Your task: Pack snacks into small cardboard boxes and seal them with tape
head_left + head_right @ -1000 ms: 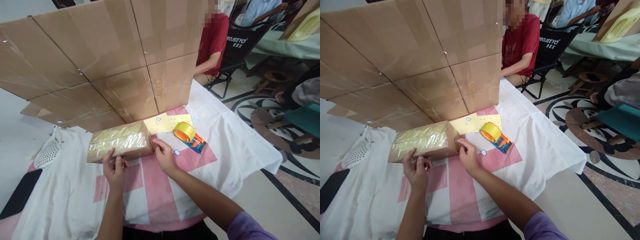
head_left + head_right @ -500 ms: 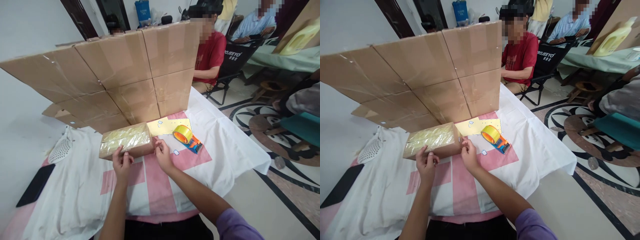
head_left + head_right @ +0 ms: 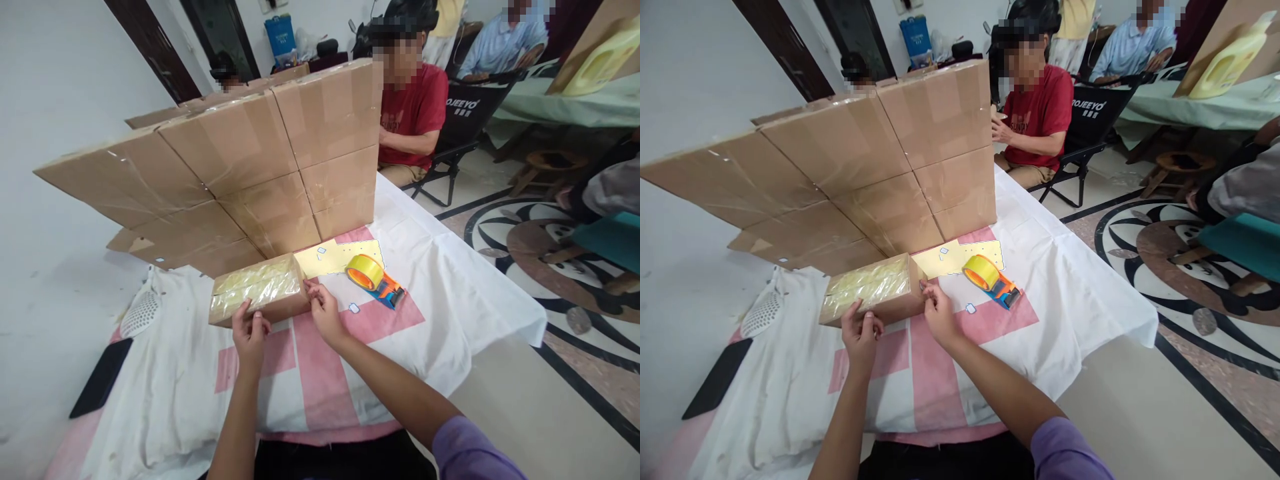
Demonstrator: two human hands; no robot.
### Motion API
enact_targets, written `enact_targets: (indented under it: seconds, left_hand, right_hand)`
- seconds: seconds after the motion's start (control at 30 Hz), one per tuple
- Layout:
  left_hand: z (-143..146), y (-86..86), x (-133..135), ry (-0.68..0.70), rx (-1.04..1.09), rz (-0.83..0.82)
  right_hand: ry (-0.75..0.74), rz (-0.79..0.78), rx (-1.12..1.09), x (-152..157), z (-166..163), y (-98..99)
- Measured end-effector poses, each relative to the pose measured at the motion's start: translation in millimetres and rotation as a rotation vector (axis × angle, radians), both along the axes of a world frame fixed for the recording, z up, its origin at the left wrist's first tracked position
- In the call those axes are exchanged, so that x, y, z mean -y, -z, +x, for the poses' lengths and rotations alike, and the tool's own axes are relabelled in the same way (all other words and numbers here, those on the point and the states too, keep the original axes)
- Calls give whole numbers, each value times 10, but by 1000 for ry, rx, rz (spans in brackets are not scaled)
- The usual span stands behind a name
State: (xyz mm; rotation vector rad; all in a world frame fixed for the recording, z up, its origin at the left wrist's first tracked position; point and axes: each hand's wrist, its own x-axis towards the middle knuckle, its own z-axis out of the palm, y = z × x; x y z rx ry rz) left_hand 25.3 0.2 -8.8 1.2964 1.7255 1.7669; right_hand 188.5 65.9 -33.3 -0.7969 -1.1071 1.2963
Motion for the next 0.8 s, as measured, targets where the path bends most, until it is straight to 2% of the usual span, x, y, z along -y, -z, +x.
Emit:
enact_targets:
  seconds: [0.27,0.43,0.5,0.8]
  left_hand:
    - [45,-103,32,27,29,-81]
    - [17,-102,54,30,0,-99]
    - [8,-89,49,30,-2,-92]
    - [7,-58,25,37,-12,-70]
  right_hand:
    - [-80,-11,24,-12,35,-32]
    - [19,-86,37,9,53,28]
    - [12,-92,69,0,54,71]
    - [-100,65,180,-96,63,165]
